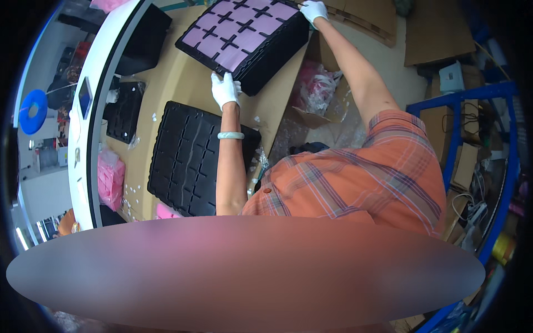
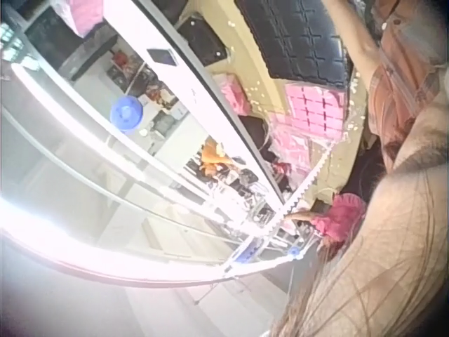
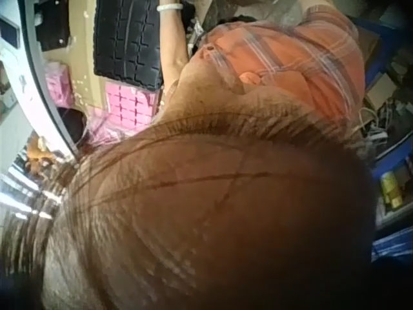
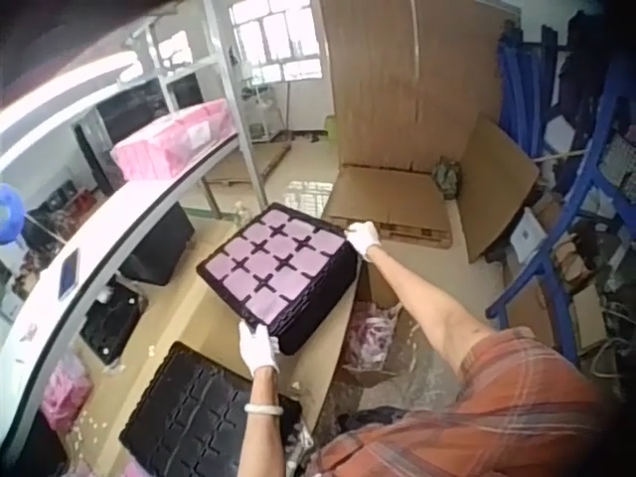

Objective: The person assembles pink plastic toy parts into a black tray and applies white material strips to them by hand.

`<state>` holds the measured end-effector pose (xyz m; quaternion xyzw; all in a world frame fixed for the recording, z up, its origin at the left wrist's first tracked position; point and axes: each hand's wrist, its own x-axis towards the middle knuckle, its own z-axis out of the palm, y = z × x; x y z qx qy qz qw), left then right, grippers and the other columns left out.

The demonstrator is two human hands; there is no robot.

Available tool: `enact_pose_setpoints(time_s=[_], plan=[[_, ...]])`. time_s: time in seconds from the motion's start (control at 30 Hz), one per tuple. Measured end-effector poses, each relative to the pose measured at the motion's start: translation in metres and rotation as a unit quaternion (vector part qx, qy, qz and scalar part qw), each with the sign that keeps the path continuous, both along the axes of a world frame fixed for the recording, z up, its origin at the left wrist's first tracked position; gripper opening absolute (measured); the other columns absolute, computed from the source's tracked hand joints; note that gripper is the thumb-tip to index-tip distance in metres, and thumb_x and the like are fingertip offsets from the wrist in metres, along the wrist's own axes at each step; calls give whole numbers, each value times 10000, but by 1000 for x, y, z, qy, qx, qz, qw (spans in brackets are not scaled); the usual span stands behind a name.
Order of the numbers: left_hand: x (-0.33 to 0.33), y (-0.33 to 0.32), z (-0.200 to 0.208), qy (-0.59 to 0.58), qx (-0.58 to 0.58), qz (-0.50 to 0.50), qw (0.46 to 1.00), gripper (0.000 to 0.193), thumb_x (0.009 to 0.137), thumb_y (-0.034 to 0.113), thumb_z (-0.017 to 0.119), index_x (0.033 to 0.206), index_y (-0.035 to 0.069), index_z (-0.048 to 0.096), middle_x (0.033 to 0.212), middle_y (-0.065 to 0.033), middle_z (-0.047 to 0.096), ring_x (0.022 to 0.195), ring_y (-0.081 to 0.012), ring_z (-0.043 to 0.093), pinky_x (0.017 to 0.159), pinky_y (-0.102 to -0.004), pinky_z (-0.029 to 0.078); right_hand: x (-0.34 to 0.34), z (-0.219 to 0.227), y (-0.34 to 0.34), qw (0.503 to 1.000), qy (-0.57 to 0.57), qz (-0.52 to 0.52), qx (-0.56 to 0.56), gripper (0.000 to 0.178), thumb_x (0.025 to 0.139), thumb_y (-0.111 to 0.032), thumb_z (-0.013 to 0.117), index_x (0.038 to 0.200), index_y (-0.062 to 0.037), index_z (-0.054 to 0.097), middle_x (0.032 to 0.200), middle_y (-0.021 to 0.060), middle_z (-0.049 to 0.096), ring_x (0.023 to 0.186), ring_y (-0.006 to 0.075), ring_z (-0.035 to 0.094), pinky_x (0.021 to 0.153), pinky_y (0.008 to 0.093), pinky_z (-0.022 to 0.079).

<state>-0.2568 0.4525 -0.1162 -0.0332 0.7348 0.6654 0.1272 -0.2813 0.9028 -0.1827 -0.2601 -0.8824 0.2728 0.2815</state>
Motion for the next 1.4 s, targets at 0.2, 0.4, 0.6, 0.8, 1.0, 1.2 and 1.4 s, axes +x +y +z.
enact_pose_setpoints(time_s=[0.2, 0.4, 0.6, 0.8, 1.0, 1.2, 1.4], plan=[[1, -9, -9, 18, -60, 47, 997, 581, 902, 172, 559, 1451, 81, 391, 568, -63, 578, 422, -137, 526, 384, -297, 417, -12, 33, -52, 995, -67, -21, 78, 270, 816, -323, 621, 845, -76, 726, 881, 154, 697, 827, 352, 663, 761, 416, 529], [-23, -19, -60, -122, 271, 67, 952, 218, 877, 206, 578, 1060, 106, 644, 537, -36, 505, 406, -164, 488, 378, -328, 411, -16, 5, -14, 993, -79, 88, 28, 436, 881, -371, 635, 1166, -43, 661, 1177, 144, 667, 1084, 255, 625, 944, 361, 467], [36, -42, 14, 74, -238, -38, 968, 524, 810, 425, 606, 1201, 77, 637, 1116, -181, 666, 1008, -391, 638, 830, -438, 525, 20, 16, 0, 997, -66, -41, 3, 552, 848, -459, 667, 1183, -21, 662, 1112, 160, 695, 967, 287, 657, 897, 402, 497], [193, -248, 71, 414, -409, 192, 790, 86, 786, 179, 662, 832, 106, 667, 811, -66, 643, 744, -248, 636, 652, -350, 535, 57, 20, -148, 998, 44, 44, 25, 404, 903, -336, 660, 1100, 16, 681, 1077, 182, 691, 937, 288, 662, 847, 372, 519], [344, -394, -18, -24, -374, 578, 725, 262, 844, 238, 676, 1028, 55, 641, 824, -111, 648, 787, -309, 653, 721, -428, 508, 70, 54, -301, 956, 37, 186, -223, 357, 962, -288, 597, 1171, -3, 649, 1028, 108, 692, 811, 145, 620, 730, 261, 498], [379, -499, -138, 18, -334, 681, 651, 312, 799, 161, 726, 1055, -6, 659, 781, -71, 657, 703, -233, 628, 678, -350, 505, 82, 141, -529, 832, 11, 496, -249, 269, 997, -195, 532, 1158, -37, 678, 992, 44, 680, 828, 84, 592, 753, 232, 470], [360, -462, -6, 32, 323, 512, 795, 166, 857, 57, 643, 1016, 17, 618, 751, -21, 570, 568, -72, 497, 418, -188, 334, 175, 147, -687, 605, -144, 765, -165, 158, 895, -158, 643, 990, -33, 666, 979, 45, 636, 926, 130, 600, 838, 268, 483]])
